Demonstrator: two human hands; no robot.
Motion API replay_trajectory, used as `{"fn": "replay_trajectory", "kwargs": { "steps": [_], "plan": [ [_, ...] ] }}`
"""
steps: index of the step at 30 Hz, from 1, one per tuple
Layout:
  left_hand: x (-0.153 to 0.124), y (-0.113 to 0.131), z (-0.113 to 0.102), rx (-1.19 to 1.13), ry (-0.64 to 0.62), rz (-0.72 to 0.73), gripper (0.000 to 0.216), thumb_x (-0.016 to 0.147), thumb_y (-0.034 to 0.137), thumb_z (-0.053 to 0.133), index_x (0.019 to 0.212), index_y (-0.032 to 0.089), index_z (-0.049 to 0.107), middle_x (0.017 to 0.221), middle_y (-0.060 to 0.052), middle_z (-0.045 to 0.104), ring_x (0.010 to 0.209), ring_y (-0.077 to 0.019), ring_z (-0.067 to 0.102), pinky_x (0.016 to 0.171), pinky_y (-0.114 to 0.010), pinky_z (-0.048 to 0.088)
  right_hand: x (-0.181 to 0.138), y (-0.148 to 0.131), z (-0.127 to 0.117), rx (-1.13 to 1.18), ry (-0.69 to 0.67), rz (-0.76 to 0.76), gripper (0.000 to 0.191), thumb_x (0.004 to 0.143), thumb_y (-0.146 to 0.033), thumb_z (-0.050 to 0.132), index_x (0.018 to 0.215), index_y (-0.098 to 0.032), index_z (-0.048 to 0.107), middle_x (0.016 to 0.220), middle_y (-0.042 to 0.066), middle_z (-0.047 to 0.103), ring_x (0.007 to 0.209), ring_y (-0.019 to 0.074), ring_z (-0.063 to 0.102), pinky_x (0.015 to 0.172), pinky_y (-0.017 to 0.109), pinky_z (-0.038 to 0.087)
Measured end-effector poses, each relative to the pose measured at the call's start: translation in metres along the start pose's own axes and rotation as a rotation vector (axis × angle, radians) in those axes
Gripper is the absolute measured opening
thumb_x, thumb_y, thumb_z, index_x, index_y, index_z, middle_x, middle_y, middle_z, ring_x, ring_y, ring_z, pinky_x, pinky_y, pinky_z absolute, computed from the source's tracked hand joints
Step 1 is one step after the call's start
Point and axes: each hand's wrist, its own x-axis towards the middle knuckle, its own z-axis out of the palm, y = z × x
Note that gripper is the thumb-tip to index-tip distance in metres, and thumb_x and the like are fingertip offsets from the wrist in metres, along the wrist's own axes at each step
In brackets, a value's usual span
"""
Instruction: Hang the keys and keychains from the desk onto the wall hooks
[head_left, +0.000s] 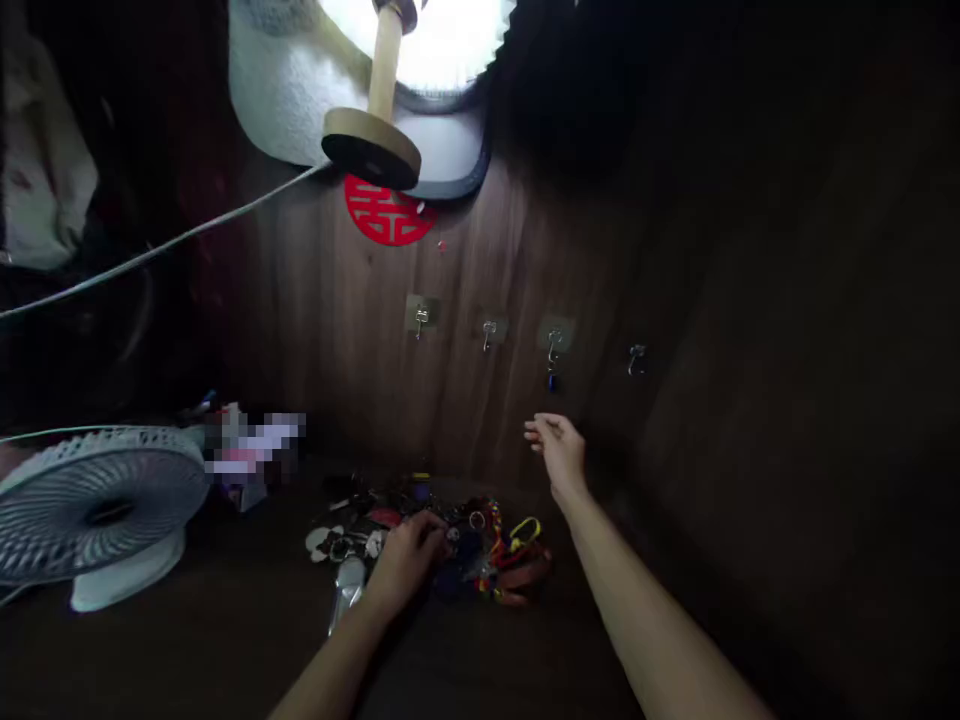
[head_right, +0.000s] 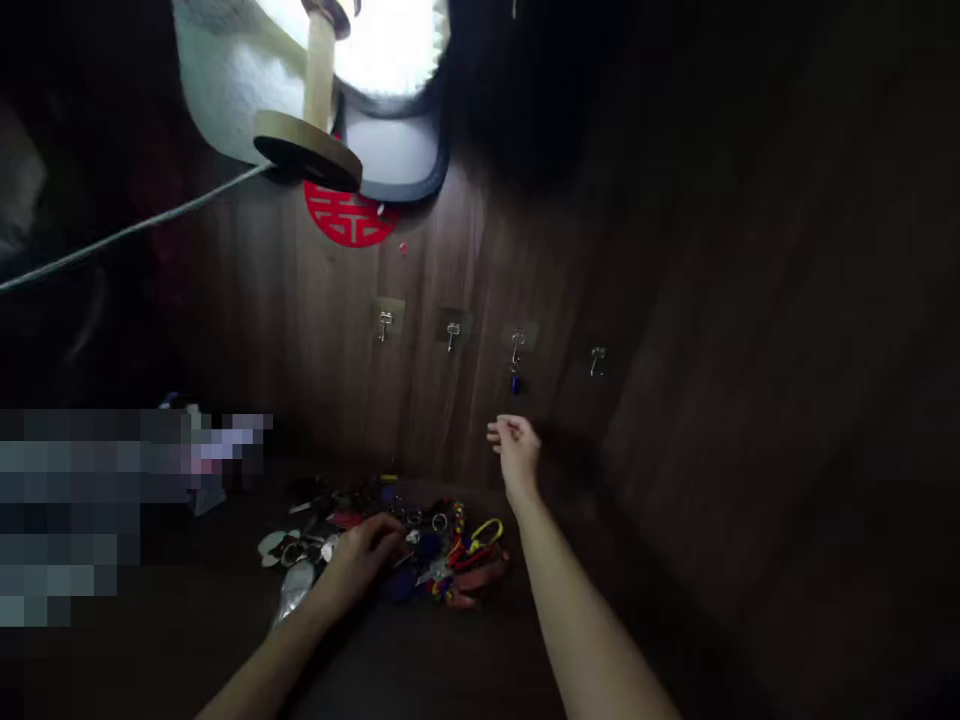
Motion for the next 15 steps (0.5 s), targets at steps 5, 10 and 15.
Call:
{"fn": "replay_trajectory", "kwargs": {
  "steps": [5,10,15],
  "plan": [
    [-0.002,-0.008,0.0,0.041,0.092,-0.011,0.016,0.081,0.018,0.043,0.087,0.02,0.058,0.085,-0.001,0.07,0.082,-0.0148,0.064,0.072,-0.022,0.044,-0.044,0.033,-0.007,-0.06,-0.076,0.034,0.033,0.061,-0.046,0.065,0.077,-0.018,0.059,0.065,0.002,0.066,0.053,0.0125,0.059,0.047,0.021,0.041],
    [-0.001,-0.008,0.0,0.034,0.135,-0.071,0.018,0.082,0.012,0.044,0.095,0.019,0.053,0.087,-0.002,0.069,0.083,-0.0147,0.065,0.075,-0.024,0.045,-0.085,0.058,-0.011,-0.128,-0.161,0.053,0.031,0.067,-0.047,0.06,0.078,-0.018,0.059,0.066,0.004,0.067,0.055,0.0149,0.061,0.049,0.023,0.044],
    [-0.001,-0.006,-0.004,0.049,0.19,-0.088,0.022,0.082,0.007,0.042,0.098,0.019,0.05,0.09,-0.003,0.069,0.087,-0.0144,0.065,0.078,-0.025,0.046,-0.103,0.07,-0.013,-0.263,-0.225,-0.018,0.025,0.075,-0.043,0.053,0.08,-0.019,0.059,0.068,0.004,0.068,0.06,0.0175,0.064,0.056,0.027,0.048]
  ]
}}
